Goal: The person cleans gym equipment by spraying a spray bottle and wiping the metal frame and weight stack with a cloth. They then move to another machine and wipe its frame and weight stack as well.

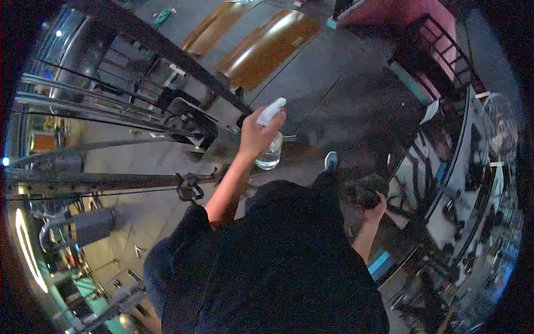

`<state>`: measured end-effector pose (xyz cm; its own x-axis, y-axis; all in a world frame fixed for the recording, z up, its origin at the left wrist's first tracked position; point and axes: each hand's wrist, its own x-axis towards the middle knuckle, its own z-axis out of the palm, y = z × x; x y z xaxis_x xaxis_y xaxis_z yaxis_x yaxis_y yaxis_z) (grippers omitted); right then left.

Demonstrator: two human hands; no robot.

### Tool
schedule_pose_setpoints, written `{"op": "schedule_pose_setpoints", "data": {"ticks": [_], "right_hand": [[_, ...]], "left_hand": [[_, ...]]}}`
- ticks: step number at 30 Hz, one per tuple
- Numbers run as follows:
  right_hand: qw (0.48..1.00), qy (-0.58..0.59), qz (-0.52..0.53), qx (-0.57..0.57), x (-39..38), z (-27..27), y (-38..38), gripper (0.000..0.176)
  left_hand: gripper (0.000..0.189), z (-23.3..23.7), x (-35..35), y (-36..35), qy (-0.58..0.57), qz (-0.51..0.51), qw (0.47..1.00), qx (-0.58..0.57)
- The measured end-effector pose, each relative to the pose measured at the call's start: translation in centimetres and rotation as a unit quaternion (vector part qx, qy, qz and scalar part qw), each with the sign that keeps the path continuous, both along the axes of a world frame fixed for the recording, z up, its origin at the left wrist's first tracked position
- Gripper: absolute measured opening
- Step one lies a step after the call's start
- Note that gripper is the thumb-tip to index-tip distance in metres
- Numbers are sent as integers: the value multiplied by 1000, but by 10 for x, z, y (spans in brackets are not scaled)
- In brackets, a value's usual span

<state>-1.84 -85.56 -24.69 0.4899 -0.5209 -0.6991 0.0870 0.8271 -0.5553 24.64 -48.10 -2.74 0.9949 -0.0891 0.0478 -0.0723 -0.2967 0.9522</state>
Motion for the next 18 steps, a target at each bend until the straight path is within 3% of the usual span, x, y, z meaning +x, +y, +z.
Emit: {"op": "schedule_pose_setpoints", "data": {"ticks": [4, 6, 9, 10, 12, 15, 16, 18], "right_hand": [[989, -47, 119, -80, 67, -61, -128, 30], [893, -178, 219, -350, 123, -73, -196, 41], [968, -194, 150, -48, 249, 72, -191, 45], [965, -196, 169, -43, 281, 91, -194, 45], [926, -324, 192, 6, 345, 122, -200, 50], [836, -501, 205, 94, 431, 139, -201, 59], [816, -522, 218, 117, 461, 121, -207, 61], [840, -469, 251, 105, 512, 96, -207, 60]], "left_hand": [[29, -6, 42, -45, 44, 94, 995, -10], [31, -15, 69, -65, 8, 150, 989, -15], [33, 7, 93, -87, -14, 219, 975, -23], [35, -1, 103, -90, 12, 236, 971, -27], [35, 8, 116, -105, -6, 286, 956, -72], [36, -8, 143, -105, -3, 350, 929, -122], [35, -16, 156, -104, -8, 366, 925, -102], [32, -18, 181, -106, -17, 379, 922, -71]]}}
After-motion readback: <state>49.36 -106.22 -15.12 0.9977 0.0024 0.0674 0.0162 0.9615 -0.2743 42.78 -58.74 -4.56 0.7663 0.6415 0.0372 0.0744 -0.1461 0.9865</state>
